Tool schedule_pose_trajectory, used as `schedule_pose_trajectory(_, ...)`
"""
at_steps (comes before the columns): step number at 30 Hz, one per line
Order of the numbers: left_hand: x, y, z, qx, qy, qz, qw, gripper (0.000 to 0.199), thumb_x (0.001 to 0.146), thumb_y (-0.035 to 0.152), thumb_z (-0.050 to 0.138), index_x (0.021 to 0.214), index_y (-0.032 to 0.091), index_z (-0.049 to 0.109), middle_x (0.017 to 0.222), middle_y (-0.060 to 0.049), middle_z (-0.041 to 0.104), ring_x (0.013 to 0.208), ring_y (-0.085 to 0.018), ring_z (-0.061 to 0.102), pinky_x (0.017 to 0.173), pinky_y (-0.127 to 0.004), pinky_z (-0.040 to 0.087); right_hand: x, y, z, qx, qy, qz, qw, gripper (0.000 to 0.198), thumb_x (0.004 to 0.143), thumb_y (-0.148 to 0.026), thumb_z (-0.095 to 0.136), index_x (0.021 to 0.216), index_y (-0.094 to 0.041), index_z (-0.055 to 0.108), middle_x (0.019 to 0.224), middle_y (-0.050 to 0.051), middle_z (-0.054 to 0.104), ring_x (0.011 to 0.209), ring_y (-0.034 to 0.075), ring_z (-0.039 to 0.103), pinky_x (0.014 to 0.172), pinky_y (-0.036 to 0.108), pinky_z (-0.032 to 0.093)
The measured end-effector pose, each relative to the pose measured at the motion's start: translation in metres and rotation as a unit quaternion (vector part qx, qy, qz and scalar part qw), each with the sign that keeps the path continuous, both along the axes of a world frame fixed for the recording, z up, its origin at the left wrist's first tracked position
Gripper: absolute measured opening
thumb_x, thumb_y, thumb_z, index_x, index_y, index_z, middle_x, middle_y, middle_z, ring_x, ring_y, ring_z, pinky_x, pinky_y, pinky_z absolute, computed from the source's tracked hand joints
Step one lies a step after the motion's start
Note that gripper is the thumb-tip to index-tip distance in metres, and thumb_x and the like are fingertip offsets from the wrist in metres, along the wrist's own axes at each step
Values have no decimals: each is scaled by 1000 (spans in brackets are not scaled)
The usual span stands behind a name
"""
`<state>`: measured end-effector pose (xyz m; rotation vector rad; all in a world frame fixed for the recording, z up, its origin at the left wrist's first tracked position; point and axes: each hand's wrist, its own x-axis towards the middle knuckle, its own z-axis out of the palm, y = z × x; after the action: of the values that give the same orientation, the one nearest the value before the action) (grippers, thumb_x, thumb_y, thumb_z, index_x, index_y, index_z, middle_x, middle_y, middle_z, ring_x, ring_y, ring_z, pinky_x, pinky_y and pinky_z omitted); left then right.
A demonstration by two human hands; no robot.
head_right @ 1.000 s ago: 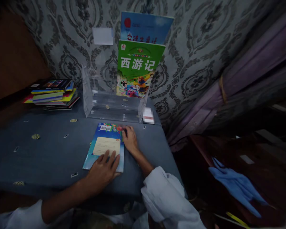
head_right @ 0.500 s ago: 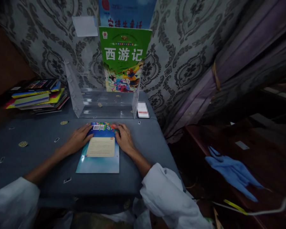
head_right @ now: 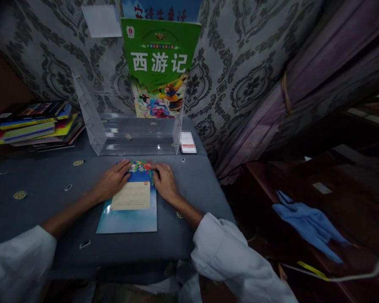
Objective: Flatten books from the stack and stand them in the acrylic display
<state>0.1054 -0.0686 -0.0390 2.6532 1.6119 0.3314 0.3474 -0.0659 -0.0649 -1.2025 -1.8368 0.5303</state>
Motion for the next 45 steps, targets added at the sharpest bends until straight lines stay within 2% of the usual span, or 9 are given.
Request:
schedule_pose_trajectory(9, 3, 7, -2, 4, -17, -24, 1000, 50, 103, 34, 34, 144, 13, 50, 155, -15, 47, 146, -28, 42, 118, -51, 36, 6, 5, -3, -36, 69, -35, 996, 26, 82, -14, 54, 96, -22, 74, 100, 5, 76, 98, 23, 69, 89, 38, 54)
schedule_pose_trajectory(13, 16, 10, 5, -1, 6, -37, 999, 48, 104, 33, 34, 146, 17, 49, 155, -14, 47, 146, -29, 42, 120, -60, 27, 10, 8, 0, -71, 107, -27, 991, 28, 83, -11, 51, 98, -21, 71, 100, 5, 78, 95, 22, 72, 86, 36, 56)
schedule_pose_trajectory(15, 27, 12, 8, -4, 16, -54, 998, 48, 104, 33, 35, 147, 17, 48, 155, -13, 47, 146, -29, 41, 121, -59, 24, 11, 9, 2, -87, 121, -24, 988, 29, 83, -9, 50, 102, -20, 69, 102, 7, 78, 96, 22, 74, 85, 36, 57)
schedule_pose_trajectory(21, 54, 25, 7, -19, 7, -120, 993, 49, 104, 33, 37, 148, 14, 47, 155, -13, 47, 146, -24, 41, 121, -47, 31, 13, 12, 3, -90, 141, -12, 986, 29, 83, -7, 50, 106, -19, 64, 105, 9, 77, 101, 22, 75, 89, 36, 58)
schedule_pose_trajectory(28, 57, 34, -1, -26, -16, -145, 989, 49, 104, 33, 36, 149, 15, 45, 156, -12, 47, 147, -24, 41, 122, -47, 30, 10, 10, 1, -80, 142, -15, 987, 27, 83, -9, 53, 104, -21, 64, 103, 5, 77, 98, 20, 75, 87, 34, 59)
schedule_pose_trajectory(38, 62, 39, 3, -4, -28, -160, 987, 47, 101, 32, 42, 143, 13, 52, 143, -14, 58, 130, -28, 55, 109, -45, 43, 9, 8, 7, -87, 117, -32, 989, 30, 82, -10, 54, 108, -20, 66, 100, 7, 78, 96, 23, 75, 88, 37, 58)
schedule_pose_trajectory(45, 63, 38, 1, 4, -37, -159, 987, 46, 102, 32, 42, 142, 13, 53, 143, -14, 58, 129, -28, 55, 110, -45, 42, 12, 9, 11, -92, 86, -27, 992, 30, 85, -8, 52, 109, -19, 65, 99, 6, 79, 97, 21, 75, 84, 33, 57)
